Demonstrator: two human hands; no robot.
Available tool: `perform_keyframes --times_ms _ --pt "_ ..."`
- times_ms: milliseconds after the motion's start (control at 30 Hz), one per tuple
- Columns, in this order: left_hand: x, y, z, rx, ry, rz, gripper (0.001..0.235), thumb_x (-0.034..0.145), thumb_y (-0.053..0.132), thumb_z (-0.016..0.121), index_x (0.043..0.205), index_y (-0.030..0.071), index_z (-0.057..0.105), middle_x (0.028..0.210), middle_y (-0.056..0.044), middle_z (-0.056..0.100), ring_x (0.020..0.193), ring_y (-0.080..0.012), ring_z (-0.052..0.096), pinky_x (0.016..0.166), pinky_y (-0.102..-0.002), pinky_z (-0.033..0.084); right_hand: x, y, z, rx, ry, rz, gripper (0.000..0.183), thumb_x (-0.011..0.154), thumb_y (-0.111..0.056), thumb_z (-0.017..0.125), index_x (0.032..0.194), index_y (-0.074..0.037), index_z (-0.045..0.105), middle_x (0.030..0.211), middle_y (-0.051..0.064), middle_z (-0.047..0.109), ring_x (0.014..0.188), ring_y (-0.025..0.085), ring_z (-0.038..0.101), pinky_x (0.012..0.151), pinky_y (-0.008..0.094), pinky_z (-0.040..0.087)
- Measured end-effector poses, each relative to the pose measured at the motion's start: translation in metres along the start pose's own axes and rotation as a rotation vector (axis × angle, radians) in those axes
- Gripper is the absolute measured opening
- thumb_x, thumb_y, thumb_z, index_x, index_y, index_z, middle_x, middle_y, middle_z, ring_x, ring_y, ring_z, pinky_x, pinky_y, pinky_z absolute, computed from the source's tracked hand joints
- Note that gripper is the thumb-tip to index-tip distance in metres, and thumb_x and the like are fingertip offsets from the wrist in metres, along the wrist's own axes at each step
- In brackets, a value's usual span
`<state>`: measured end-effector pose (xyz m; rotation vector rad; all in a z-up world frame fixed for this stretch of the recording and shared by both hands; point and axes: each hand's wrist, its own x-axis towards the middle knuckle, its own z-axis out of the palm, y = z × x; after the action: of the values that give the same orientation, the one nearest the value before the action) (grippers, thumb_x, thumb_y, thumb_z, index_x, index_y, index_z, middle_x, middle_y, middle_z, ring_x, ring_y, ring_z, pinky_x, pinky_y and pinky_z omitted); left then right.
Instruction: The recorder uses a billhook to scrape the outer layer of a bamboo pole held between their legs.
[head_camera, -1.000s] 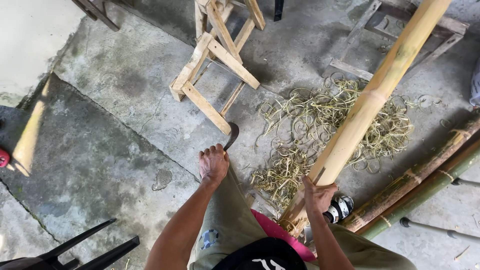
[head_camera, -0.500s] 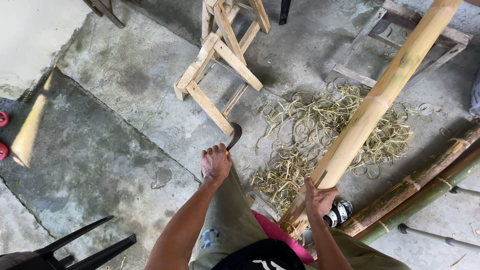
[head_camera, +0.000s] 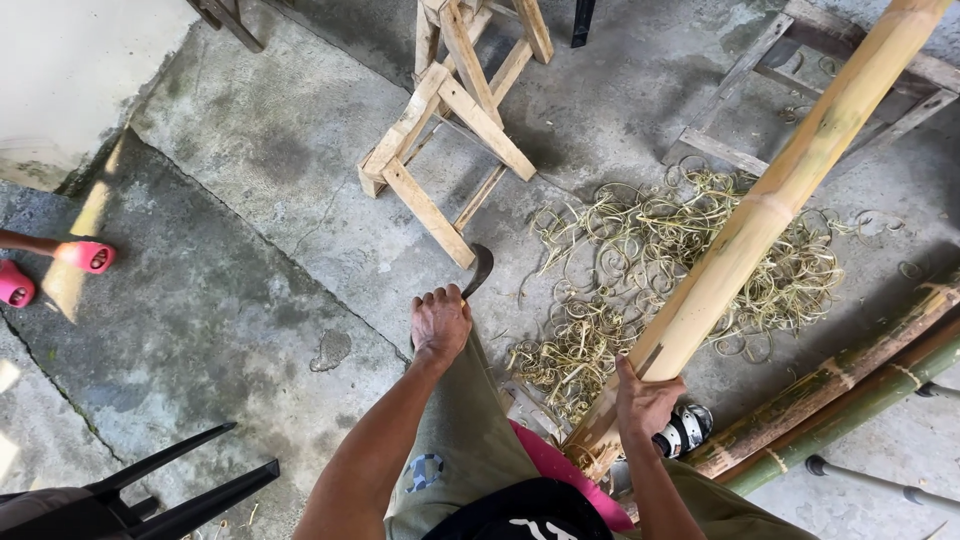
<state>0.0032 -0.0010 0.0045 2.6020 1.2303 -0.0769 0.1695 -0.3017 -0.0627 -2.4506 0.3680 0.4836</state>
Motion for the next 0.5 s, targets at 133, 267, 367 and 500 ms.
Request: perform_keyframes --times_ms 133,267,367,500 --pt "0.0014 -0.0016 0.0049 -0.002 0.013 0.005 0.023 0.09 0.026 0.069 0.098 0.005 0.063 0.093 -0.014 0.07 0.092 -0.0301 0.069 0.089 -0.047 0.048 -0.0058 -0.0065 -0.0047 -0.008 0.0 0.002 0.105 0.071 -0.057 0.088 0.141 0.0 0.035 0.121 0.026 0.06 0.11 0.042 0.065 0.099 0.054 0.053" --pt "0.0021 -0.0029 0.0076 -0.001 0.036 0.011 0.022 0.089 0.025 0.07 0.098 0.006 0.063 0.092 -0.013 0.07 0.091 -0.0301 0.069 0.088 -0.047 0.048 -0.0078 -0.0062 -0.0051 0.008 0.009 -0.014 0.105 0.072 -0.058 0.088 0.141 0.001 0.035 0.122 0.027 0.059 0.112 0.044 0.063 0.1 0.055 0.052" --pt "0.0009 -0.0033 0.0074 -0.002 0.049 0.016 0.022 0.089 0.025 0.07 0.098 0.006 0.064 0.092 -0.013 0.07 0.091 -0.0302 0.069 0.089 -0.047 0.048 -0.0095 -0.0069 -0.0059 0.013 0.02 -0.024 0.105 0.072 -0.058 0.088 0.14 0.001 0.035 0.122 0.027 0.059 0.113 0.045 0.063 0.101 0.055 0.051" --pt "0.0015 -0.0053 0.01 0.005 0.025 0.022 0.023 0.089 0.025 0.07 0.099 0.005 0.064 0.092 -0.013 0.07 0.091 -0.0292 0.069 0.09 -0.047 0.048 -0.0064 -0.0018 -0.0035 0.009 0.02 -0.031 0.108 0.072 -0.059 0.087 0.142 0.002 0.034 0.122 0.027 0.058 0.113 0.045 0.063 0.101 0.055 0.052"
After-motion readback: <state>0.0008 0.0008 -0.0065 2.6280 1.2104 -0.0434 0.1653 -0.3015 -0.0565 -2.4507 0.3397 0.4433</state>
